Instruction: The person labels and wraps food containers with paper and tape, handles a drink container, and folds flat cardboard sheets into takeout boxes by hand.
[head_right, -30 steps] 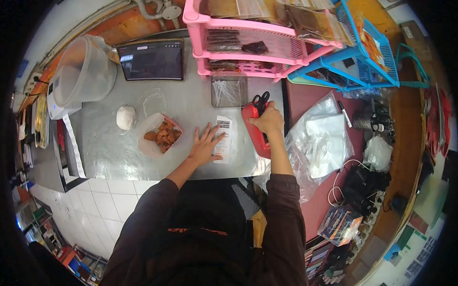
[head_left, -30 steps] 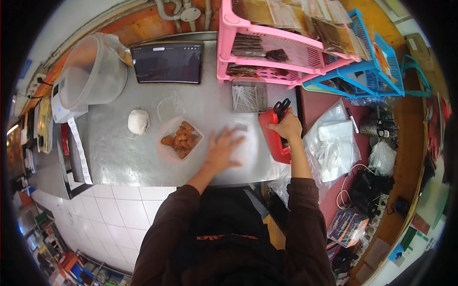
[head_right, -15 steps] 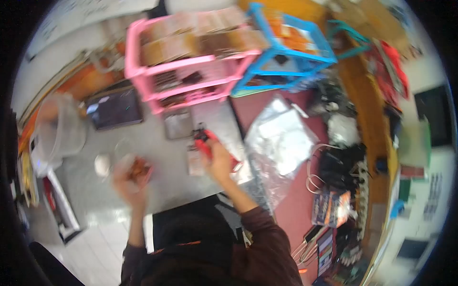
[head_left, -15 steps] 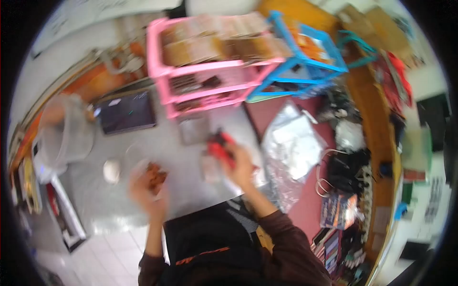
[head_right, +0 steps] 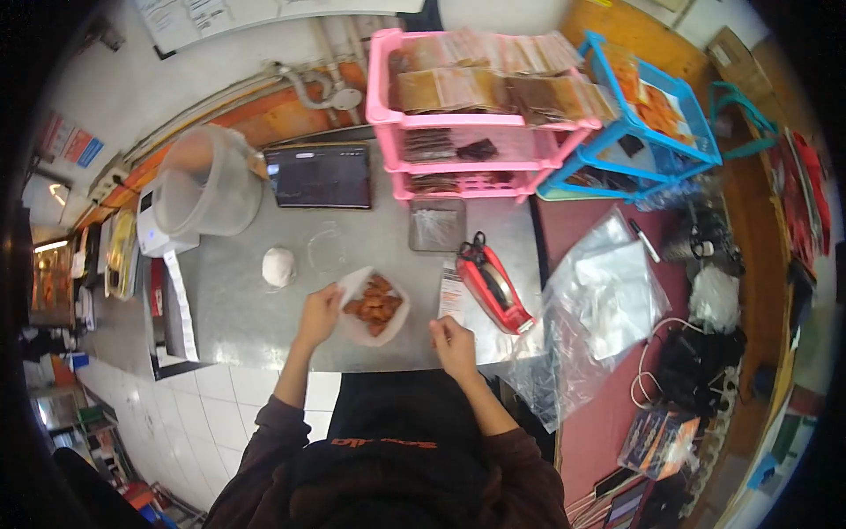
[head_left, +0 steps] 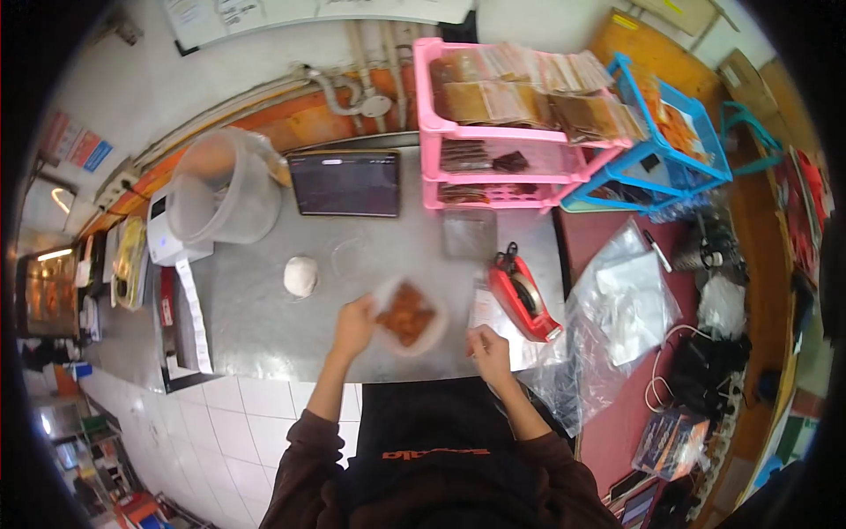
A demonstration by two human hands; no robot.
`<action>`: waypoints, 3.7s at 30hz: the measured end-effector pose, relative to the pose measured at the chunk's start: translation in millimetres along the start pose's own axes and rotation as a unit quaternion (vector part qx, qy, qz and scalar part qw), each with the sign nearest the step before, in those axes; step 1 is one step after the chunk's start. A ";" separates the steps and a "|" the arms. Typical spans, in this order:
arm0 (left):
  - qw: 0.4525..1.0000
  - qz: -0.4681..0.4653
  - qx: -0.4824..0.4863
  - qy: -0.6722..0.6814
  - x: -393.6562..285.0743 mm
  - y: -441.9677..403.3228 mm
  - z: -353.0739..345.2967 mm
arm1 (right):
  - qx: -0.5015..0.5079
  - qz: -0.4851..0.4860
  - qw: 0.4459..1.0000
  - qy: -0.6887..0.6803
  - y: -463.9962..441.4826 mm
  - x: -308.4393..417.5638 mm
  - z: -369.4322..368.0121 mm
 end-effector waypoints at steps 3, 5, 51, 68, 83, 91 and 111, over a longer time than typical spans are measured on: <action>0.999 -0.032 -0.002 -0.007 -4.2 12.1 -17.7 | 0.002 0.001 1.000 -0.007 2.8 4.8 0.7; 0.999 0.005 0.045 0.017 1.3 28.6 -33.2 | 0.006 0.039 0.999 0.004 7.3 14.8 -1.4; 0.980 -0.068 -0.184 0.030 -29.1 68.4 -53.8 | -0.123 0.234 0.960 0.094 -30.6 87.8 -32.2; 0.973 -0.185 0.096 -0.102 -37.1 29.6 -56.5 | 0.025 0.290 0.914 0.281 -3.7 51.6 -61.0; 0.968 -0.067 0.046 0.238 0.4 36.8 -75.2 | -0.069 -0.017 0.997 -0.033 -38.4 -4.0 -41.5; 0.960 -0.023 0.024 0.277 4.8 36.5 -77.4 | -0.053 -0.087 0.978 -0.183 -37.0 -17.4 -54.3; 0.973 -0.148 0.111 0.139 -32.2 20.3 -62.1 | -0.032 0.100 0.988 -0.117 -10.7 17.8 -41.9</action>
Point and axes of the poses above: each hand's wrist, its own y-axis away from the middle knuckle, its own z-axis out of the back of the hand, x = y × z, the point moved 7 cm from there along -y, towards the middle knuckle, and after that the axes turned 1 degree about y, right-handed, at the moved point
